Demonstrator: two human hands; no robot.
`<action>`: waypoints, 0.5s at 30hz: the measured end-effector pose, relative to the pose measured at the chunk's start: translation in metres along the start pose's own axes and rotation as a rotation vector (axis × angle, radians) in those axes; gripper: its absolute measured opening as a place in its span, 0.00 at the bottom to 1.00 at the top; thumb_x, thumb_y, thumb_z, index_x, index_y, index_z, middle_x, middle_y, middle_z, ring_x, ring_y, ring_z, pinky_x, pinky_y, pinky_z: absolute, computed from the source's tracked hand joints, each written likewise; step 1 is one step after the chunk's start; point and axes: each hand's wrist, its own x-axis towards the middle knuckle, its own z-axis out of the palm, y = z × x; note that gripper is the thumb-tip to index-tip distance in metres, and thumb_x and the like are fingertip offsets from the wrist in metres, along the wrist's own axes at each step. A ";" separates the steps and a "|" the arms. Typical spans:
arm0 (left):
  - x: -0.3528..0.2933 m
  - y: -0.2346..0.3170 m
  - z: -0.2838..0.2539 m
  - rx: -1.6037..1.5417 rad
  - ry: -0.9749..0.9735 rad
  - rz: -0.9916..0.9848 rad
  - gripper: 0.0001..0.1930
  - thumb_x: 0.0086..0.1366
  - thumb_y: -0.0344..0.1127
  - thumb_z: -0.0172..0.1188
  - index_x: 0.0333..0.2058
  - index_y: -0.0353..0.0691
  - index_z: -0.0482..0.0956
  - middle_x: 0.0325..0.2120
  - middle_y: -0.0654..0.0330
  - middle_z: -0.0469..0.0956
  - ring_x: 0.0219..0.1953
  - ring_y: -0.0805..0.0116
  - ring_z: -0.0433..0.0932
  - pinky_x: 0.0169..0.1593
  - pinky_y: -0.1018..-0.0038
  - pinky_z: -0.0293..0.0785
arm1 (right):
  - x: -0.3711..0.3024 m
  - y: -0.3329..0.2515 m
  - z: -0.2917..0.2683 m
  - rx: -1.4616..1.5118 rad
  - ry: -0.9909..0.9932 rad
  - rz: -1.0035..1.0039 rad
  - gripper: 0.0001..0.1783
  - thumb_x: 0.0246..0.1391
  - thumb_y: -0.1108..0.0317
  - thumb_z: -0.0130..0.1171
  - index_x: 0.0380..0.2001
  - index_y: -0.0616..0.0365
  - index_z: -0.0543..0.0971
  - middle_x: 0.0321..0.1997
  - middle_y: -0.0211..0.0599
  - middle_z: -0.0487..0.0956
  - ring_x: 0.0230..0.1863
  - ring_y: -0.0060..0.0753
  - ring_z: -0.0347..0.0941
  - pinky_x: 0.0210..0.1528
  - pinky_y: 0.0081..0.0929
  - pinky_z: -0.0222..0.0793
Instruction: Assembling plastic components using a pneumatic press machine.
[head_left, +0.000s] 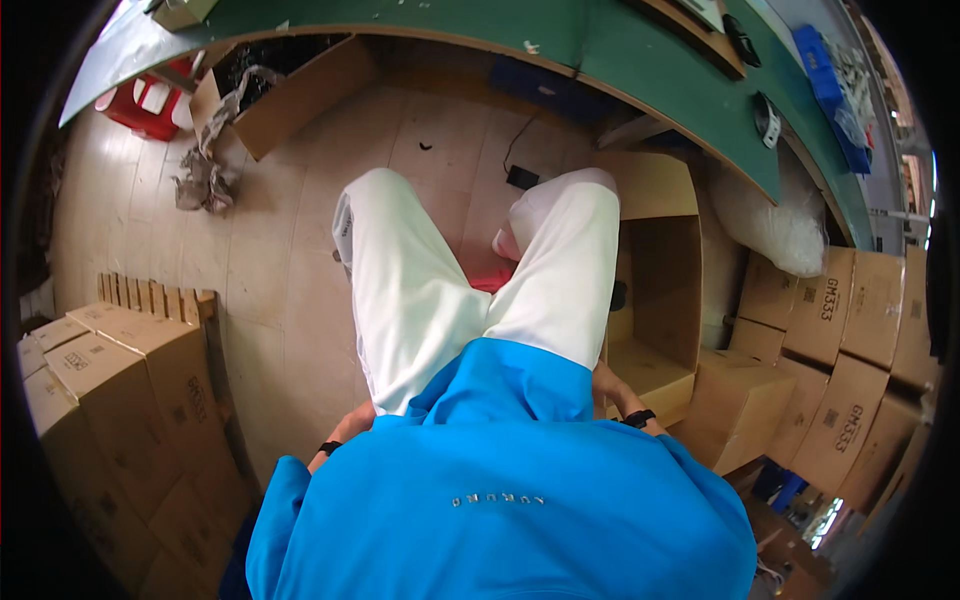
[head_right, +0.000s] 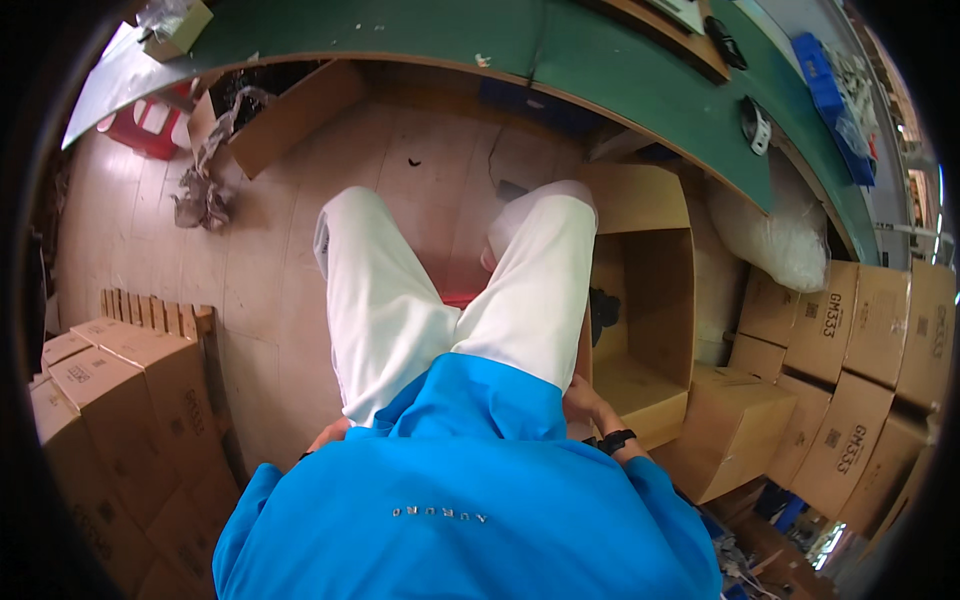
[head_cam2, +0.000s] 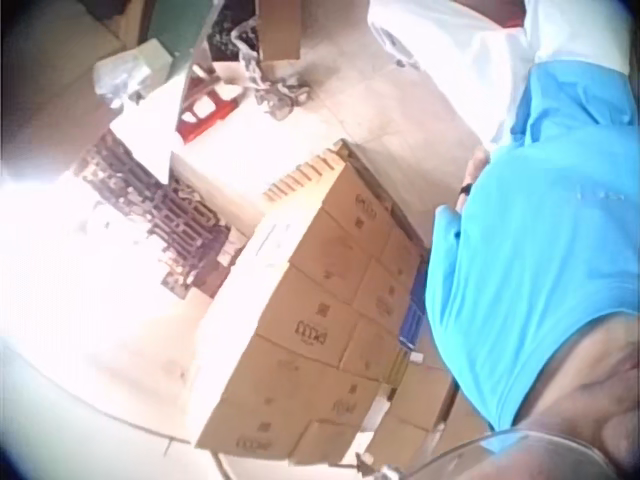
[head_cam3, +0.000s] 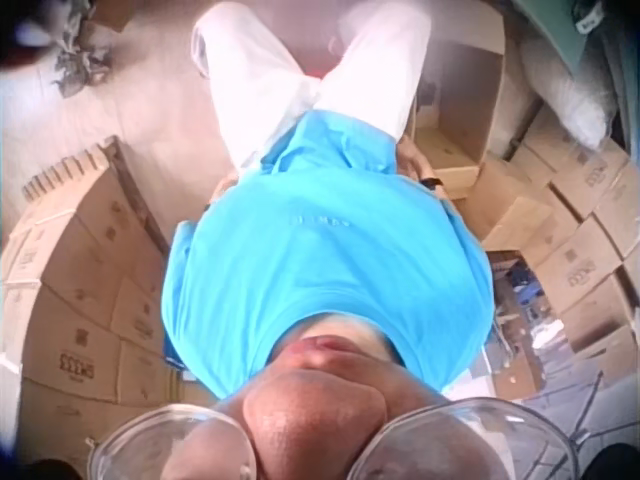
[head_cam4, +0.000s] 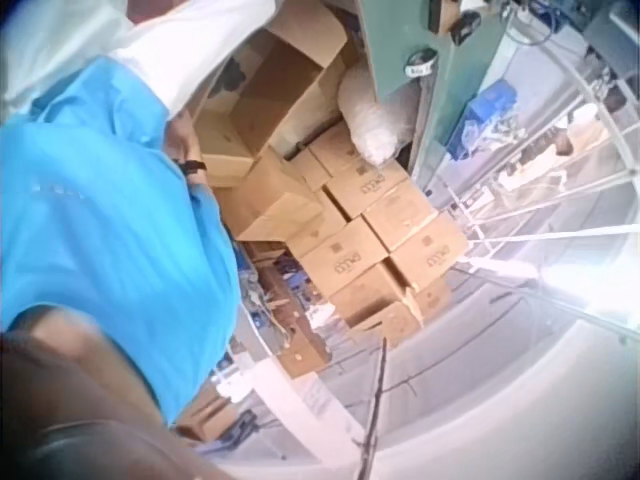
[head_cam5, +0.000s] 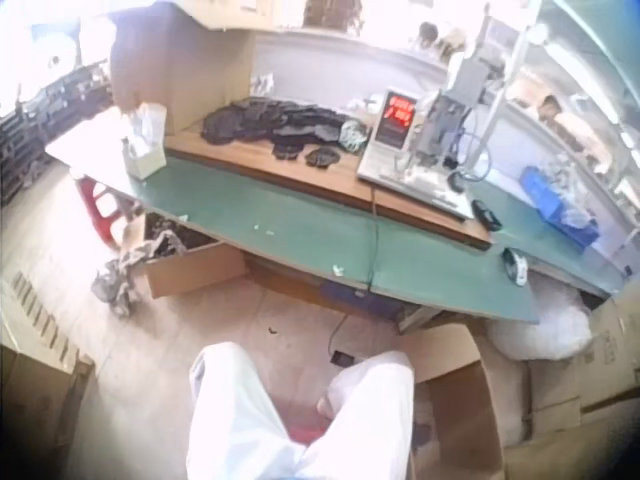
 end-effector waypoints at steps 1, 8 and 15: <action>-0.001 0.007 -0.008 -0.003 0.013 0.015 0.16 0.63 0.41 0.60 0.48 0.47 0.86 0.48 0.58 0.86 0.54 0.59 0.83 0.52 0.65 0.79 | 0.000 -0.003 -0.001 0.028 0.019 -0.007 0.24 0.60 0.66 0.67 0.59 0.58 0.79 0.58 0.46 0.83 0.59 0.39 0.78 0.57 0.37 0.75; 0.000 0.047 -0.043 -0.068 0.057 0.065 0.16 0.65 0.41 0.60 0.49 0.47 0.85 0.48 0.58 0.85 0.53 0.60 0.83 0.52 0.65 0.79 | 0.000 0.010 -0.001 0.288 -0.041 0.138 0.26 0.60 0.64 0.67 0.60 0.57 0.78 0.59 0.46 0.82 0.60 0.41 0.77 0.58 0.37 0.74; 0.027 0.113 -0.131 0.027 0.037 0.069 0.16 0.66 0.41 0.59 0.50 0.46 0.84 0.48 0.58 0.85 0.53 0.61 0.83 0.53 0.65 0.79 | 0.057 0.014 0.006 0.621 -0.052 0.323 0.27 0.61 0.62 0.67 0.62 0.57 0.77 0.60 0.46 0.82 0.61 0.42 0.77 0.60 0.38 0.74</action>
